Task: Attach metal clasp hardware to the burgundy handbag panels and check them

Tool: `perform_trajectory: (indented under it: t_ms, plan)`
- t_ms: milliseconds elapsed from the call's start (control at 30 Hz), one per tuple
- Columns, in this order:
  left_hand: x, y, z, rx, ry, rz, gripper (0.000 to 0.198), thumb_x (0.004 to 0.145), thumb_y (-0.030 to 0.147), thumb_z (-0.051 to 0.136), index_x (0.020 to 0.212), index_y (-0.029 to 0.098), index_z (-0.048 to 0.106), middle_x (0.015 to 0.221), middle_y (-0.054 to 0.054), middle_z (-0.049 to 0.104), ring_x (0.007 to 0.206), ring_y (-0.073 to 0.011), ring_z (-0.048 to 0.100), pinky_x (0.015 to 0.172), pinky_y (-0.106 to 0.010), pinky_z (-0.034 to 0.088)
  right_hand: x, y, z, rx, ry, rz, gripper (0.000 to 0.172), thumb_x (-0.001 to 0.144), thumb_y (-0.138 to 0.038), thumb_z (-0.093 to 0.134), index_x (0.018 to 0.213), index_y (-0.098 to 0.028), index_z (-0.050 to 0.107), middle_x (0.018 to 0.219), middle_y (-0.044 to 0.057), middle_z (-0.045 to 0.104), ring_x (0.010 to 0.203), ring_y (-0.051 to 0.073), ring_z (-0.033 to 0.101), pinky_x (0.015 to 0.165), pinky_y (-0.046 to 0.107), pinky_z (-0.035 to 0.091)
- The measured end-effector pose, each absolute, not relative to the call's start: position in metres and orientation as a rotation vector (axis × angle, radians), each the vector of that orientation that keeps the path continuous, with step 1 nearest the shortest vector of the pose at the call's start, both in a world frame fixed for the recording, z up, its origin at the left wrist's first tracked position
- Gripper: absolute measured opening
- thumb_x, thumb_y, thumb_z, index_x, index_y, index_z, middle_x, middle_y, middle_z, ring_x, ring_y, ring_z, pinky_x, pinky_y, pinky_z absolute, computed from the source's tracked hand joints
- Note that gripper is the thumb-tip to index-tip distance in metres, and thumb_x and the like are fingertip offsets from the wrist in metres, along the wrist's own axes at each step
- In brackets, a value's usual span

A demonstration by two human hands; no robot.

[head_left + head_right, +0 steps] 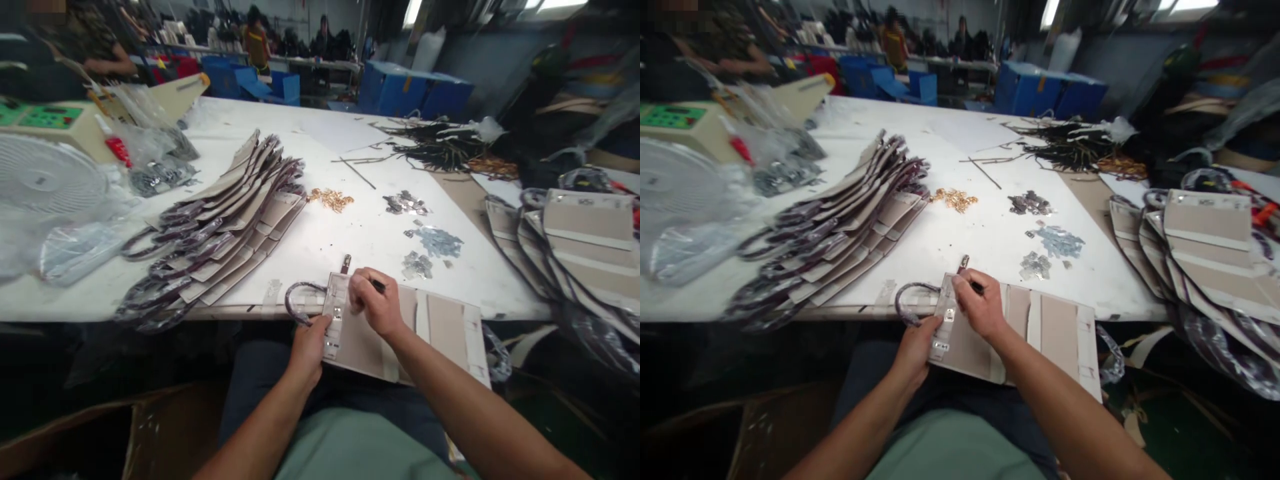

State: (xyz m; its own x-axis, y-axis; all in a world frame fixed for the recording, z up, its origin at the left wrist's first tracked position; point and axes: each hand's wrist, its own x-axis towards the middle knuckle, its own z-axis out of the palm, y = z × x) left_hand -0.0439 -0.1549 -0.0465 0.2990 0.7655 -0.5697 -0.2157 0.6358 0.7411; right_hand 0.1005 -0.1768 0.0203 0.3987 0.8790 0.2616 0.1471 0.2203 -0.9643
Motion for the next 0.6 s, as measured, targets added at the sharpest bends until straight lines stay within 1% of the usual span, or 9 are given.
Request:
perform_trajectory:
  t_ms: [100, 167, 200, 267, 333, 367, 433, 533, 600]
  plan:
    - [-0.045, -0.154, -0.046, 0.604, 1.082, 0.705, 0.029, 0.059, 0.035, 0.084, 0.074, 0.012, 0.075, 0.064, -0.007, 0.072, 0.057, -0.0219, 0.068, 0.057, -0.029, 0.054, 0.123, -0.195, 0.036, -1.409, -0.975, 0.641, 0.047, 0.099, -0.049, 0.062, 0.062, -0.022, 0.052, 0.053, -0.003, 0.054, 0.047, 0.014, 0.047, 0.050, 0.028, 0.038]
    - [-0.046, -0.154, -0.046, 0.601, 1.079, 0.705, 0.027, 0.061, 0.033, 0.083, 0.077, 0.012, 0.076, 0.067, -0.007, 0.074, 0.060, -0.0230, 0.070, 0.059, -0.030, 0.055, 0.134, -0.203, 0.041, -1.591, -1.054, 0.603, 0.041, 0.096, -0.048, 0.066, 0.065, -0.022, 0.059, 0.055, -0.002, 0.058, 0.052, 0.016, 0.053, 0.054, 0.029, 0.041]
    - [-0.047, -0.155, -0.046, 0.598, 1.076, 0.703, 0.027, 0.062, 0.032, 0.083, 0.078, 0.012, 0.076, 0.068, -0.008, 0.075, 0.062, -0.0237, 0.072, 0.060, -0.030, 0.056, 0.138, -0.204, 0.041, -1.688, -1.136, 0.581, 0.033, 0.094, -0.044, 0.068, 0.070, -0.021, 0.066, 0.061, -0.001, 0.063, 0.058, 0.018, 0.059, 0.059, 0.029, 0.044]
    - [-0.048, -0.157, -0.045, 0.592, 1.071, 0.697, 0.025, 0.063, 0.030, 0.082, 0.079, 0.012, 0.076, 0.070, -0.008, 0.076, 0.066, -0.0255, 0.074, 0.061, -0.031, 0.057, 0.141, -0.203, 0.035, -1.872, -1.324, 0.529, 0.013, 0.090, -0.035, 0.072, 0.089, -0.023, 0.078, 0.083, 0.002, 0.074, 0.078, 0.021, 0.067, 0.072, 0.031, 0.048]
    - [-0.050, -0.159, -0.043, 0.588, 1.068, 0.692, 0.024, 0.065, 0.029, 0.083, 0.080, 0.012, 0.075, 0.071, -0.009, 0.076, 0.070, -0.0270, 0.075, 0.063, -0.033, 0.059, 0.137, -0.198, 0.025, -2.028, -1.473, 0.469, 0.019, 0.090, -0.031, 0.072, 0.106, -0.028, 0.081, 0.103, 0.003, 0.076, 0.094, 0.023, 0.070, 0.082, 0.033, 0.049]
    - [-0.051, -0.160, -0.043, 0.588, 1.067, 0.691, 0.024, 0.066, 0.029, 0.083, 0.081, 0.012, 0.075, 0.072, -0.009, 0.076, 0.071, -0.0276, 0.076, 0.064, -0.033, 0.059, 0.134, -0.194, 0.021, -2.089, -1.523, 0.436, 0.022, 0.091, -0.032, 0.071, 0.110, -0.030, 0.080, 0.107, 0.004, 0.075, 0.096, 0.024, 0.070, 0.083, 0.033, 0.049]
    - [-0.052, -0.162, -0.044, 0.571, 1.063, 0.679, 0.024, 0.068, 0.029, 0.083, 0.083, 0.012, 0.075, 0.073, -0.009, 0.076, 0.073, -0.0283, 0.076, 0.066, -0.034, 0.060, 0.126, -0.188, 0.014, -2.167, -1.614, 0.358, 0.022, 0.095, -0.037, 0.067, 0.112, -0.031, 0.080, 0.111, 0.004, 0.074, 0.096, 0.024, 0.070, 0.079, 0.032, 0.048]
    - [-0.058, -0.164, -0.048, 0.537, 1.059, 0.639, 0.025, 0.070, 0.029, 0.081, 0.086, 0.011, 0.074, 0.077, -0.010, 0.076, 0.077, -0.0286, 0.076, 0.069, -0.035, 0.061, 0.116, -0.180, 0.007, -2.246, -1.695, 0.246, 0.022, 0.100, -0.038, 0.060, 0.102, -0.028, 0.079, 0.111, 0.003, 0.073, 0.093, 0.022, 0.070, 0.072, 0.030, 0.045]
    - [-0.067, -0.163, -0.050, 0.582, 1.048, 0.645, 0.031, 0.071, 0.032, 0.080, 0.093, 0.011, 0.073, 0.085, -0.011, 0.077, 0.082, -0.0283, 0.076, 0.072, -0.036, 0.061, 0.114, -0.177, 0.004, -2.278, -1.713, 0.195, 0.025, 0.102, -0.038, 0.056, 0.098, -0.027, 0.078, 0.109, 0.002, 0.073, 0.092, 0.021, 0.070, 0.070, 0.030, 0.042]
